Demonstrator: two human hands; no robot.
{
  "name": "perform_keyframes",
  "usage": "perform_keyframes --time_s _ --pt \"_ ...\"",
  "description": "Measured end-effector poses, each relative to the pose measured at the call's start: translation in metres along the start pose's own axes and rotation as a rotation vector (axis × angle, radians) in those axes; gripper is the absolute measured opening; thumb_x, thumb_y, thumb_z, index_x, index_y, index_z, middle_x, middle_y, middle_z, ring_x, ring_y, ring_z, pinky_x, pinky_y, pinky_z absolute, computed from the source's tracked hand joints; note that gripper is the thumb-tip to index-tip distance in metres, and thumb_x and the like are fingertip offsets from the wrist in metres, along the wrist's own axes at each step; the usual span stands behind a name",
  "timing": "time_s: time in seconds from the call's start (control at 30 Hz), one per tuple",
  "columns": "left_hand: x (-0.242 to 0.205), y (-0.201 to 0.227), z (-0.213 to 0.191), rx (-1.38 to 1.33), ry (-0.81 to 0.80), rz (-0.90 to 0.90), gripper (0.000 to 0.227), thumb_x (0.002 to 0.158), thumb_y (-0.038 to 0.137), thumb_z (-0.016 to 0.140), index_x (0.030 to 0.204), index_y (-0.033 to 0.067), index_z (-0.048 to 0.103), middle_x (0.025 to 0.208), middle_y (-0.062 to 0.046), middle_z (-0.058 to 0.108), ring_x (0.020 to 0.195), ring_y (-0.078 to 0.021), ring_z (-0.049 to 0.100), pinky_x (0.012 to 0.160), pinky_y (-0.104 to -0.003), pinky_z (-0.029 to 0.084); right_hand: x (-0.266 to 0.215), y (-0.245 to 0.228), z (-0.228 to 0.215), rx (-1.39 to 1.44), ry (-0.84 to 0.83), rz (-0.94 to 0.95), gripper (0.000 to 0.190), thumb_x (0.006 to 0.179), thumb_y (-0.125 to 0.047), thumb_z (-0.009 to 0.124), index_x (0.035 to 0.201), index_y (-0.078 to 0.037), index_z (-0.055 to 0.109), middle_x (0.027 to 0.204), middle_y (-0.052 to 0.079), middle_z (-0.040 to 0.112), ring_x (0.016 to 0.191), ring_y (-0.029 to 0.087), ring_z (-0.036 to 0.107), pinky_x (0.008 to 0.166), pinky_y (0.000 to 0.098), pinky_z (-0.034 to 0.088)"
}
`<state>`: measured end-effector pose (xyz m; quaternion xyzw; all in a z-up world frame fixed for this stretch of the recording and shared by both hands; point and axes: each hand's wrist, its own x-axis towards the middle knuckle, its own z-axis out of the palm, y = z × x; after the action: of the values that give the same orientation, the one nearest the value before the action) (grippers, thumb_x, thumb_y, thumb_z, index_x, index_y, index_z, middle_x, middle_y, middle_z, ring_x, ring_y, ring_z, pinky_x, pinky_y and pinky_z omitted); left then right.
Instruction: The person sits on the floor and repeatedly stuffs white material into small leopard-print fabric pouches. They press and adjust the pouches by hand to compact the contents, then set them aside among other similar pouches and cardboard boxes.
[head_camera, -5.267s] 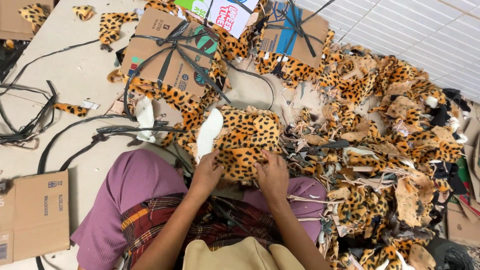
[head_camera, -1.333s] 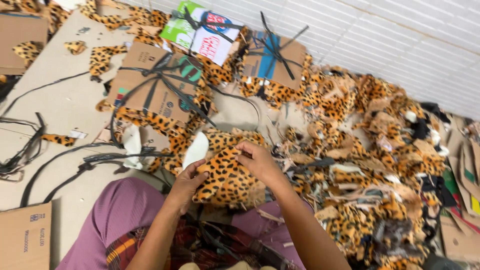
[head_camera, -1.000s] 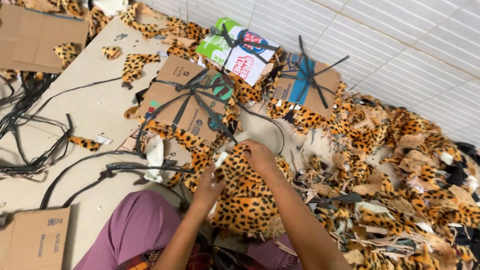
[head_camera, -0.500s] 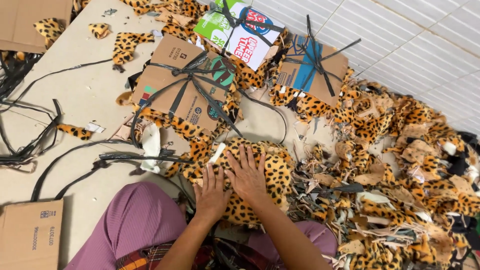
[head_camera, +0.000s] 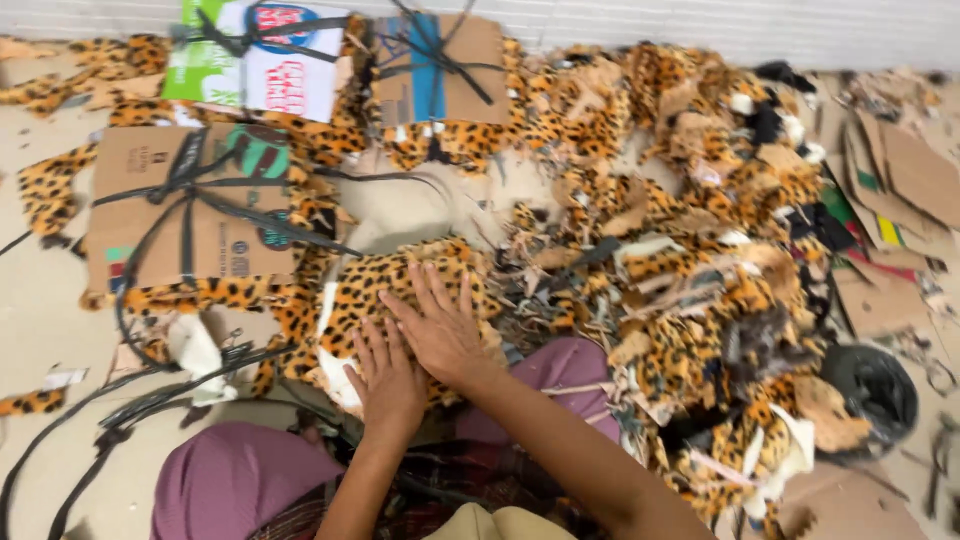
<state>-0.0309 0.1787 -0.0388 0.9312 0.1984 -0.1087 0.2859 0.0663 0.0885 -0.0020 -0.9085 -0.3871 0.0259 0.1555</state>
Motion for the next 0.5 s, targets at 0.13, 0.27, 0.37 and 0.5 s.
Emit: perform_keyframes --time_s 0.13,0.27,0.37,0.5 --pt "-0.009 0.054 0.026 0.104 -0.020 0.181 0.085 0.095 0.034 0.051 0.161 0.0043 0.006 0.168 -0.022 -0.013 0.152 -0.0438 -0.016 0.113 -0.070 -0.003 -0.056 0.029 -0.035 -0.061 0.268 0.088 0.048 0.103 -0.031 0.052 0.150 -0.018 0.052 0.165 0.025 0.021 0.155 0.043 0.015 0.113 0.0777 0.009" --pt "-0.025 0.114 0.066 0.201 0.015 0.505 0.082 0.095 0.034 0.055 0.160 0.0039 0.014 0.167 -0.024 0.004 0.152 -0.0462 0.001 0.111 -0.069 0.013 -0.128 0.067 -0.063 -0.207 0.294 0.366 0.050 0.097 -0.032 0.057 0.146 -0.019 0.055 0.165 0.019 0.023 0.154 0.040 0.015 0.113 0.0724 0.011" --pt "-0.049 0.153 0.086 0.168 -0.174 0.659 0.079 0.099 0.037 0.048 0.160 0.0032 0.011 0.168 -0.022 0.000 0.153 -0.0426 -0.004 0.112 -0.069 0.005 -0.192 0.088 -0.072 -0.208 0.251 0.562 0.051 0.097 -0.027 0.054 0.147 -0.019 0.052 0.167 0.019 0.018 0.155 0.041 0.010 0.115 0.0700 0.008" --pt "-0.086 0.176 0.107 0.043 -0.316 0.873 0.073 0.095 0.029 0.057 0.156 0.0050 0.025 0.167 -0.018 0.012 0.153 -0.0403 0.006 0.108 -0.078 0.007 -0.270 0.091 -0.077 -0.150 0.216 0.785 0.049 0.099 -0.028 0.050 0.147 -0.020 0.052 0.168 0.015 0.016 0.155 0.041 0.008 0.114 0.0708 0.009"
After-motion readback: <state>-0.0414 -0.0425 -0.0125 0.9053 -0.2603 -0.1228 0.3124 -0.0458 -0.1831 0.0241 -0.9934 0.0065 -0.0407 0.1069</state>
